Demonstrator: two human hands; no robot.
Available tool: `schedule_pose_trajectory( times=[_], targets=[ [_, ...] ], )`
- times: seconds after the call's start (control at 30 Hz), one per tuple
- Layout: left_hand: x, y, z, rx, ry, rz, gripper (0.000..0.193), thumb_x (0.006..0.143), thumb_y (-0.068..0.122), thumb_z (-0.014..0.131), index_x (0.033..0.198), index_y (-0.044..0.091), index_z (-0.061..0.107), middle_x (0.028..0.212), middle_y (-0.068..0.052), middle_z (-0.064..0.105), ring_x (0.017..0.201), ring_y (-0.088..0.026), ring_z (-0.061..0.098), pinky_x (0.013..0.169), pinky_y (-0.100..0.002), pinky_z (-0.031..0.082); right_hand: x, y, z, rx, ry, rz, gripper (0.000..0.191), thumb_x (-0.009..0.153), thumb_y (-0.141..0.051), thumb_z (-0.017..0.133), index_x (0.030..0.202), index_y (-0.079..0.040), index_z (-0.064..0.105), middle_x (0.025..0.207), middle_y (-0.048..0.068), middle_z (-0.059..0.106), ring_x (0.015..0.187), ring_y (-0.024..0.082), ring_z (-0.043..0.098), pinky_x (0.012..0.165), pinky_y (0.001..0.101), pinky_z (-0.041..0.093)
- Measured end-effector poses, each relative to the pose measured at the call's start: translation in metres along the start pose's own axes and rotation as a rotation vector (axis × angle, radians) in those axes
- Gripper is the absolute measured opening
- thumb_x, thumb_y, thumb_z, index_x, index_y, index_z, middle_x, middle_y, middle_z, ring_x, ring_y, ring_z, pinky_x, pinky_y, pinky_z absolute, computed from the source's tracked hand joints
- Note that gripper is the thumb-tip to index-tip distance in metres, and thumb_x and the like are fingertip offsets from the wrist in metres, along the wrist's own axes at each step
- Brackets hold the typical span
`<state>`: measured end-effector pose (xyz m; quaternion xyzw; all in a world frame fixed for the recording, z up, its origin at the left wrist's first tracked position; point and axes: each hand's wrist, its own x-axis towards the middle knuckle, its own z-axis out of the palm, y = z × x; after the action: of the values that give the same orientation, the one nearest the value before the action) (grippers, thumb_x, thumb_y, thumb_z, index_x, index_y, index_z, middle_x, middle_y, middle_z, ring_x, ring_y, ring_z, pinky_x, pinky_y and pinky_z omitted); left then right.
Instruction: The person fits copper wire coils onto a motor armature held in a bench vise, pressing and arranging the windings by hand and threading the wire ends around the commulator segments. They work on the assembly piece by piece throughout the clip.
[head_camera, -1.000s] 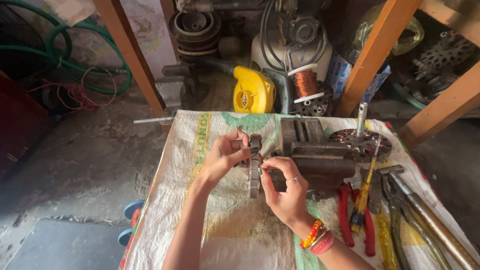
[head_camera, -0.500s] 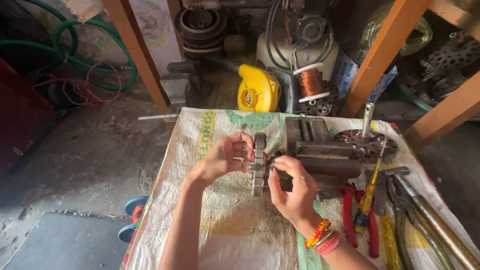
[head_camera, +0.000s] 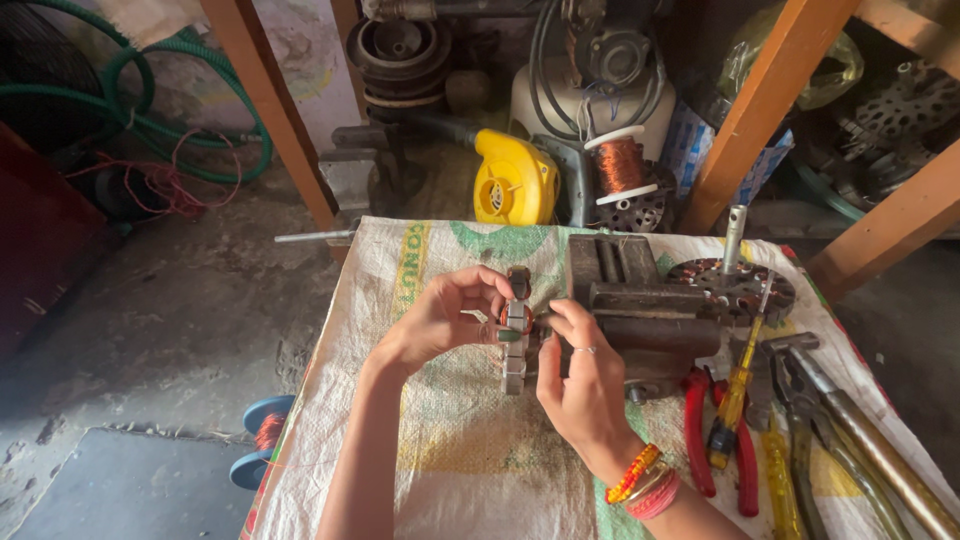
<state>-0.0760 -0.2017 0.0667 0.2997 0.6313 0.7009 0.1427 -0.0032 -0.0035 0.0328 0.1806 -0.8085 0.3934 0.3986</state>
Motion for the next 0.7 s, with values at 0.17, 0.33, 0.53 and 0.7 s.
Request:
schedule_pose_trajectory(
  times=[0.17,0.33,0.53,0.7],
  targets=[
    [-0.002,0.000,0.000,0.011,0.007,0.001,0.047,0.073,-0.014,0.075,0.116,0.004,0.066,0.092,0.002,0.061,0.094,-0.010,0.063,0.086,-0.029,0.058,0.002,-0.006,0.001,-0.043,-0.024,-0.040,0.040,0.090,0.006,0.059,0.129,0.002,0.053,0.100,0.022,0.074,0.091,0.033,0.075,0.079,0.0388,0.059],
    [-0.004,0.006,0.001,0.030,0.021,-0.023,0.053,0.071,-0.014,0.072,0.120,0.004,0.067,0.091,0.002,0.061,0.092,-0.010,0.064,0.084,-0.029,0.058,-0.002,0.001,0.000,0.007,-0.070,-0.012,0.036,0.086,0.005,0.059,0.122,0.002,0.054,0.086,0.017,0.073,0.078,0.028,0.076,0.070,0.0364,0.059],
    [-0.011,0.009,-0.002,0.012,-0.041,-0.057,0.061,0.068,-0.013,0.079,0.122,0.008,0.062,0.083,0.005,0.061,0.086,-0.008,0.065,0.085,-0.027,0.058,-0.007,0.014,-0.003,0.106,-0.124,-0.259,0.033,0.084,0.005,0.061,0.116,0.001,0.055,0.086,0.014,0.070,0.070,0.024,0.072,0.067,0.0350,0.058],
    [-0.014,0.002,-0.016,-0.094,0.058,-0.098,0.037,0.077,-0.004,0.081,0.103,0.009,0.058,0.078,-0.006,0.075,0.073,-0.012,0.071,0.065,-0.026,0.056,-0.007,0.013,-0.003,0.221,-0.128,-0.371,0.033,0.087,0.008,0.063,0.117,0.000,0.053,0.092,0.013,0.068,0.079,0.027,0.072,0.073,0.0371,0.059]
  ],
)
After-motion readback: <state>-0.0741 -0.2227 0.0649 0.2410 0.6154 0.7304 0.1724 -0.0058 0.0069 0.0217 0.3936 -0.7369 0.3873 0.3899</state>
